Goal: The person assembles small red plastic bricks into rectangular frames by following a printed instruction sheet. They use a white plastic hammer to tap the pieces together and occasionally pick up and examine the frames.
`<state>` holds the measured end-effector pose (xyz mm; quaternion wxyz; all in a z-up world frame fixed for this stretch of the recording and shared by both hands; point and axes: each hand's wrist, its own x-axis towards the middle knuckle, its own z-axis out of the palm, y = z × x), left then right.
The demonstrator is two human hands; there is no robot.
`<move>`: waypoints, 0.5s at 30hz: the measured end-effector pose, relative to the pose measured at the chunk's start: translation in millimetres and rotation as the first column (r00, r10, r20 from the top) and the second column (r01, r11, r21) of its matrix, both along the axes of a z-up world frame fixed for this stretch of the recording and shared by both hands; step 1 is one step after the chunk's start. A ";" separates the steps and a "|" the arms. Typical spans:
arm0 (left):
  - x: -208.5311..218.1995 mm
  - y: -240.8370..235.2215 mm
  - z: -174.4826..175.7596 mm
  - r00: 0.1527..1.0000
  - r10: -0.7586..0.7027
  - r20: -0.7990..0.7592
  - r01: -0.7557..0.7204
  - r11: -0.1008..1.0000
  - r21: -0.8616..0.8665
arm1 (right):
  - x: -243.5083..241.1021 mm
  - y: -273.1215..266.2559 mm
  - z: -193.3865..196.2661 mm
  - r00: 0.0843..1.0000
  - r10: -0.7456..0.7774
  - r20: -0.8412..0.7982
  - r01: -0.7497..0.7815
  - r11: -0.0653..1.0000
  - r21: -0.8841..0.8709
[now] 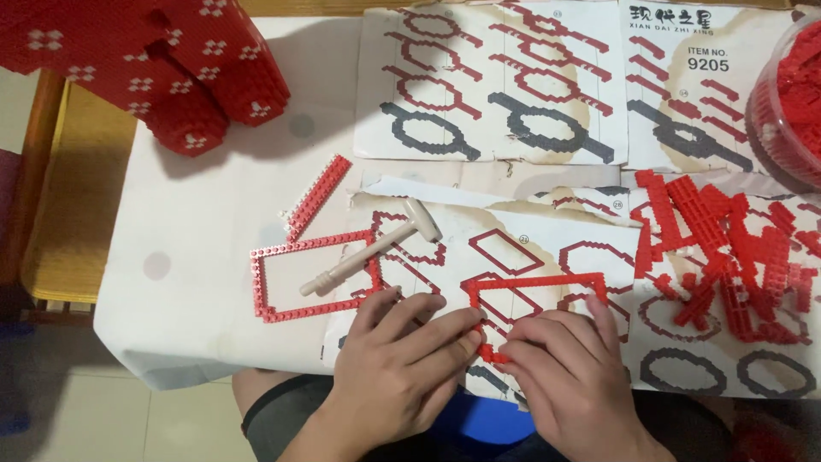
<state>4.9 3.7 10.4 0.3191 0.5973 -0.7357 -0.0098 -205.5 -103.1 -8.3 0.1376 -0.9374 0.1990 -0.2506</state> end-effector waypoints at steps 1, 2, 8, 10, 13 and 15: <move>0.1 0.6 -0.2 1.000 0.001 -0.003 -0.001 1.000 0.001 | -1.3 -0.1 -1.1 1.000 0.001 -0.003 -0.001 1.000 0.001; 0.5 0.5 -0.6 1.000 -0.002 0.008 0.001 1.000 0.008 | -2.2 -0.8 -2.2 1.000 0.011 -0.013 -0.011 0.999 0.031; 0.0 0.1 1.0 1.000 0.009 0.021 -0.009 1.000 0.015 | -7.7 -2.9 -10.0 0.998 0.061 -0.031 -0.057 0.993 0.104; -0.5 0.0 1.2 1.000 0.024 0.007 -0.024 1.000 -0.008 | -9.3 -1.8 -13.8 0.998 0.039 -0.047 -0.034 0.994 0.103; 0.2 0.7 -0.4 1.000 0.016 0.002 -0.016 1.000 -0.003 | -11.6 -1.4 -16.8 0.999 0.032 -0.036 -0.031 0.998 0.049; 0.4 0.8 -0.9 1.000 0.013 -0.005 -0.013 1.000 -0.001 | -12.7 -1.1 -15.1 0.996 0.026 -0.087 -0.020 0.998 0.067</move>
